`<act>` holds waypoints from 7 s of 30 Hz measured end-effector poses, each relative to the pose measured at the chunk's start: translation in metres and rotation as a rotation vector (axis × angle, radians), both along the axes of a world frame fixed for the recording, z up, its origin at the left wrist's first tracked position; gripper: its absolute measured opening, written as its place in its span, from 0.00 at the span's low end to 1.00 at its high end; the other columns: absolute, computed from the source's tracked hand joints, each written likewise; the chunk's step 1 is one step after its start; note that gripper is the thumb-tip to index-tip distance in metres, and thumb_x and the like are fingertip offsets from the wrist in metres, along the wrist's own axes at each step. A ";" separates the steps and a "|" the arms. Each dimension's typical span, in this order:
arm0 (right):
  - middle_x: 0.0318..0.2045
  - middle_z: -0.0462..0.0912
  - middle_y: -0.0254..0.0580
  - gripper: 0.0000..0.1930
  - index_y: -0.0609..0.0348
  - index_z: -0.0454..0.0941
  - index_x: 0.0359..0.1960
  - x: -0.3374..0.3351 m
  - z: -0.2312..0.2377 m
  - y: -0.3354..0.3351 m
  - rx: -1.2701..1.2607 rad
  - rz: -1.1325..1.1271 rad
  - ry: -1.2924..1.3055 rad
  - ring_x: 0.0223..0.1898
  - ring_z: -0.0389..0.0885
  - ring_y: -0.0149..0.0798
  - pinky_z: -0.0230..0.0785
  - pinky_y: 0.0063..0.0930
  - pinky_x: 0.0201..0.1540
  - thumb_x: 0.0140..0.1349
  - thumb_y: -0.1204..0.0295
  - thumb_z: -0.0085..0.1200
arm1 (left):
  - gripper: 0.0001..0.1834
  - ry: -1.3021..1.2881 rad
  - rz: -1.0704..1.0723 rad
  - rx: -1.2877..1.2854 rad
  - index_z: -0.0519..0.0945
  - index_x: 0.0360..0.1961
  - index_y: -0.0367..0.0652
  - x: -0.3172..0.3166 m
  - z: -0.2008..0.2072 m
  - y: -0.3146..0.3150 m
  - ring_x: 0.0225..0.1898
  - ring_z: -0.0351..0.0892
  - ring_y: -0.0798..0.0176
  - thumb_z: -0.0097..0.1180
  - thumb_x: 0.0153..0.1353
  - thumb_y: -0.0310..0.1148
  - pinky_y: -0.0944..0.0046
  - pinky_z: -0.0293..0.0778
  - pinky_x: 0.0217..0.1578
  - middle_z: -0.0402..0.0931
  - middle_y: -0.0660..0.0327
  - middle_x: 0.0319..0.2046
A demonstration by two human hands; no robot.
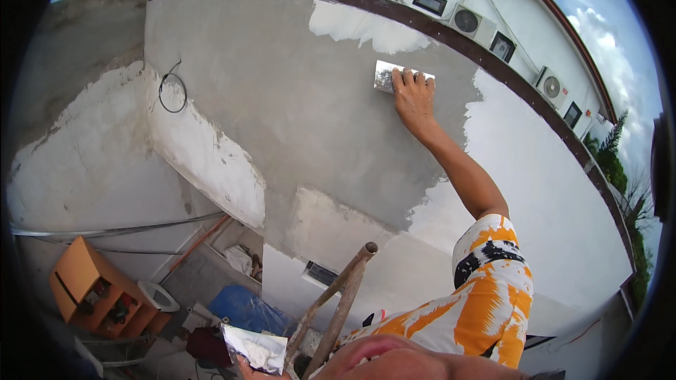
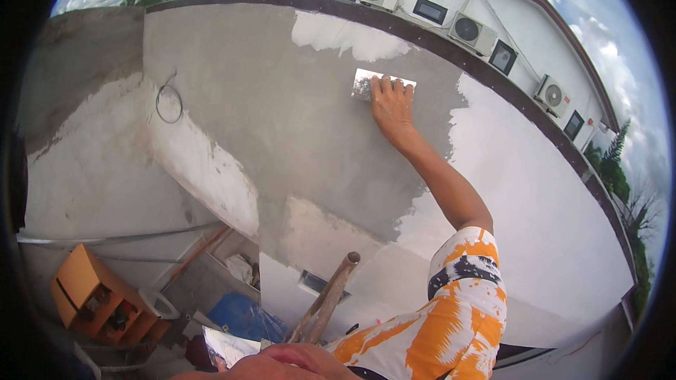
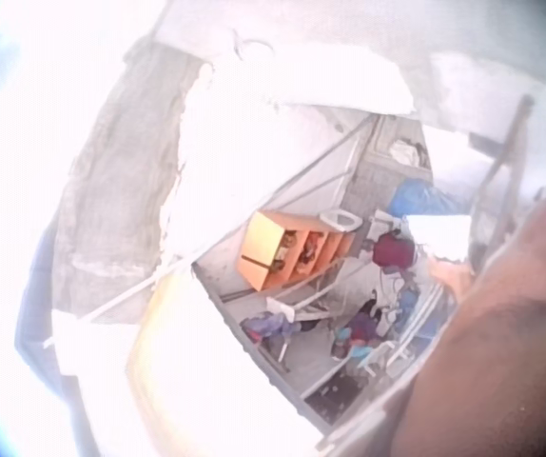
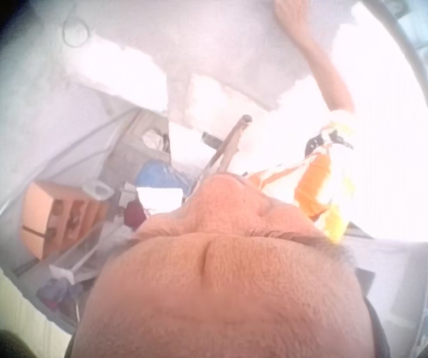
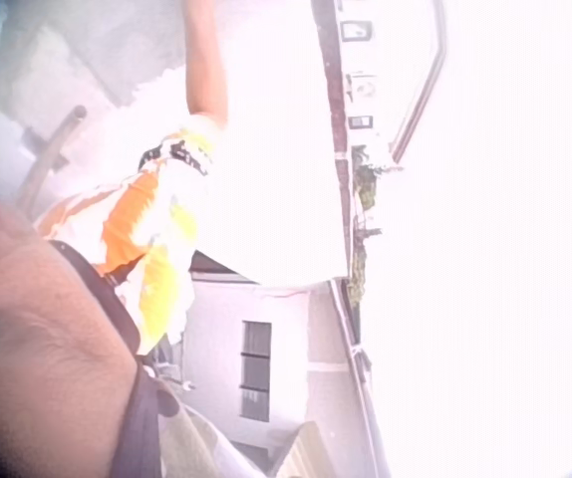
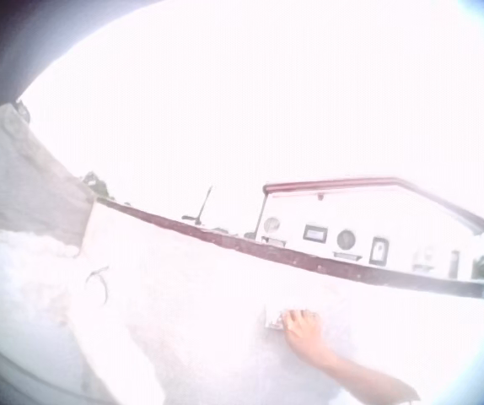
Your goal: The person applies plaster to an exterior wall using a trowel and hawk. They repeatedly scoop plaster from the hawk and spread it onto the wall surface, working around a vent and along the wall edge.
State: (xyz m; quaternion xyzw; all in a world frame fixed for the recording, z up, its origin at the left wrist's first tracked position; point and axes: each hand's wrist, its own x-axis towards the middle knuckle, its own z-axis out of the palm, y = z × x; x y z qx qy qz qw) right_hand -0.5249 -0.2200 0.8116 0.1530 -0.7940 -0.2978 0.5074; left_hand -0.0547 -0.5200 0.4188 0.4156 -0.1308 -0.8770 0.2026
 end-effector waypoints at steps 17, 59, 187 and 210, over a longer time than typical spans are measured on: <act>0.54 0.76 0.42 0.25 0.54 0.71 0.65 0.021 0.006 0.034 0.002 0.007 0.158 0.53 0.75 0.46 0.62 0.51 0.51 0.65 0.72 0.48 | 0.24 0.022 -0.016 0.008 0.74 0.61 0.38 0.001 -0.001 -0.001 0.53 0.81 0.50 0.45 0.71 0.43 0.49 0.77 0.54 0.79 0.54 0.54; 0.55 0.77 0.49 0.24 0.63 0.73 0.61 0.003 -0.031 0.012 0.086 0.003 0.019 0.51 0.78 0.53 0.66 0.58 0.60 0.63 0.71 0.49 | 0.25 0.086 -0.022 0.024 0.73 0.62 0.38 0.004 0.003 0.006 0.55 0.80 0.50 0.46 0.71 0.44 0.49 0.75 0.57 0.78 0.54 0.57; 0.45 0.88 0.37 0.18 0.47 0.89 0.41 0.335 -0.159 -0.099 -0.180 1.592 -1.433 0.51 0.81 0.48 0.69 0.44 0.56 0.44 0.72 0.69 | 0.14 0.034 -0.273 -0.419 0.79 0.48 0.35 0.075 0.143 0.014 0.36 0.86 0.65 0.58 0.66 0.33 0.65 0.82 0.37 0.83 0.57 0.38; 0.41 0.89 0.43 0.19 0.54 0.89 0.39 0.306 -0.157 -0.121 0.149 1.600 -2.030 0.47 0.82 0.44 0.70 0.41 0.49 0.41 0.81 0.66 | 0.14 -0.045 -0.184 -0.060 0.77 0.48 0.35 0.067 0.164 0.014 0.37 0.86 0.57 0.59 0.63 0.30 0.52 0.83 0.40 0.82 0.54 0.40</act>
